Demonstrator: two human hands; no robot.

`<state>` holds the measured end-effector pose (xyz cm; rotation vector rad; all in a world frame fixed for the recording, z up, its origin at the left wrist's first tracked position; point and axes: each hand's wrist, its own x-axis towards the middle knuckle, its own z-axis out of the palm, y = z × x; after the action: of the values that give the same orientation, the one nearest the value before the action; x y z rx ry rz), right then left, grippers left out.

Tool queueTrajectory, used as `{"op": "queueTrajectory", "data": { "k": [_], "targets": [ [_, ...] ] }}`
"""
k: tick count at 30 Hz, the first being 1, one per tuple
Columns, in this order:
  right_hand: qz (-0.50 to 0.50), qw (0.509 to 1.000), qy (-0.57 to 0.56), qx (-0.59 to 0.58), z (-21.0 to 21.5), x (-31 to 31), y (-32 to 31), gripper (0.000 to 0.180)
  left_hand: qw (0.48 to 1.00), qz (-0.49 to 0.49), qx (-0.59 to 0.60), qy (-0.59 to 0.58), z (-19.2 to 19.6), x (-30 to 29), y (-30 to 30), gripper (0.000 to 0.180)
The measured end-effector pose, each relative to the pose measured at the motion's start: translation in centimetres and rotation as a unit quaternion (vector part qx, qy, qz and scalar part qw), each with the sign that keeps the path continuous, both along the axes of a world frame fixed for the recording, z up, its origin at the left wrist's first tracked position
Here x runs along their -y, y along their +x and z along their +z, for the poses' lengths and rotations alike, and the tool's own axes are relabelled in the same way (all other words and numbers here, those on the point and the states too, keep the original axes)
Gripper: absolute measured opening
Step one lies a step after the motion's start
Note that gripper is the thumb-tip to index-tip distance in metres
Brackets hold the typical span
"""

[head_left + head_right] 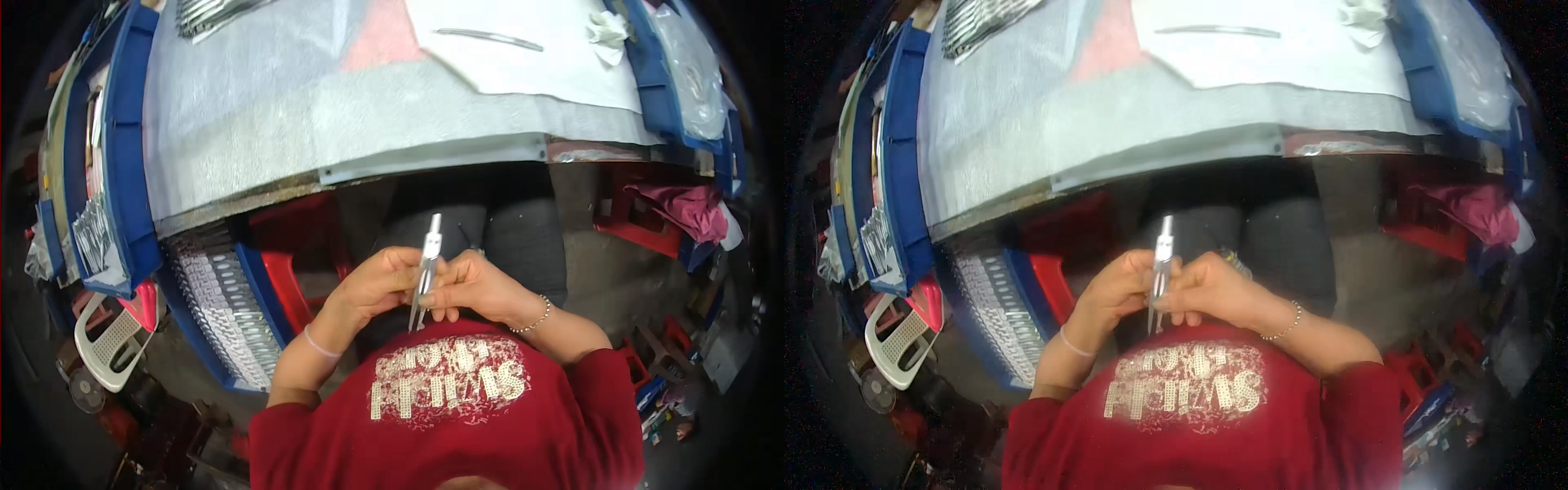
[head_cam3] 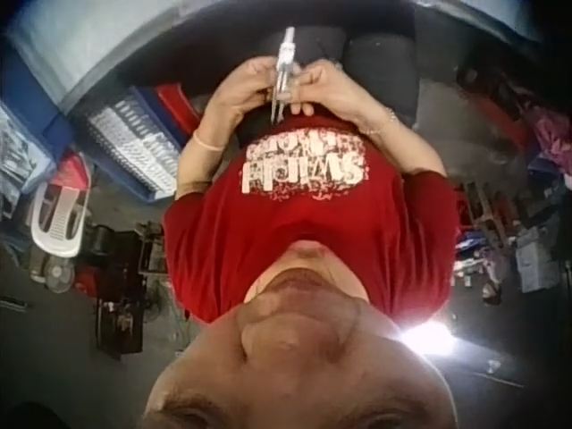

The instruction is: Manually assemble small hardware components using a hand tool and cleaning them with a cloth.

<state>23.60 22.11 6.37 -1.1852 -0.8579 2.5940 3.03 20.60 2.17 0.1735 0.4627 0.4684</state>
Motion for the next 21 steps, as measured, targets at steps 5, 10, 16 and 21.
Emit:
{"op": "queueTrajectory", "data": {
  "k": [5,10,16,21],
  "targets": [
    [0.064,0.913,0.394,0.081,3.7,-2.4,3.1,0.012,0.996,0.08,-0.002,0.028,0.5,-0.2,0.1,0.022],
    [-0.179,0.584,0.679,0.408,9.2,-10.4,9.1,0.022,0.988,0.128,-0.071,0.047,3.1,-0.3,0.5,0.014],
    [0.073,0.385,0.663,0.638,4.8,-23.4,15.6,0.027,0.943,0.059,-0.292,0.147,7.7,-0.8,3.6,0.015],
    [-0.116,0.597,0.715,0.346,11.0,-11.2,5.4,0.019,0.844,0.133,-0.435,0.285,7.1,1.1,3.7,0.015]
  ]
}}
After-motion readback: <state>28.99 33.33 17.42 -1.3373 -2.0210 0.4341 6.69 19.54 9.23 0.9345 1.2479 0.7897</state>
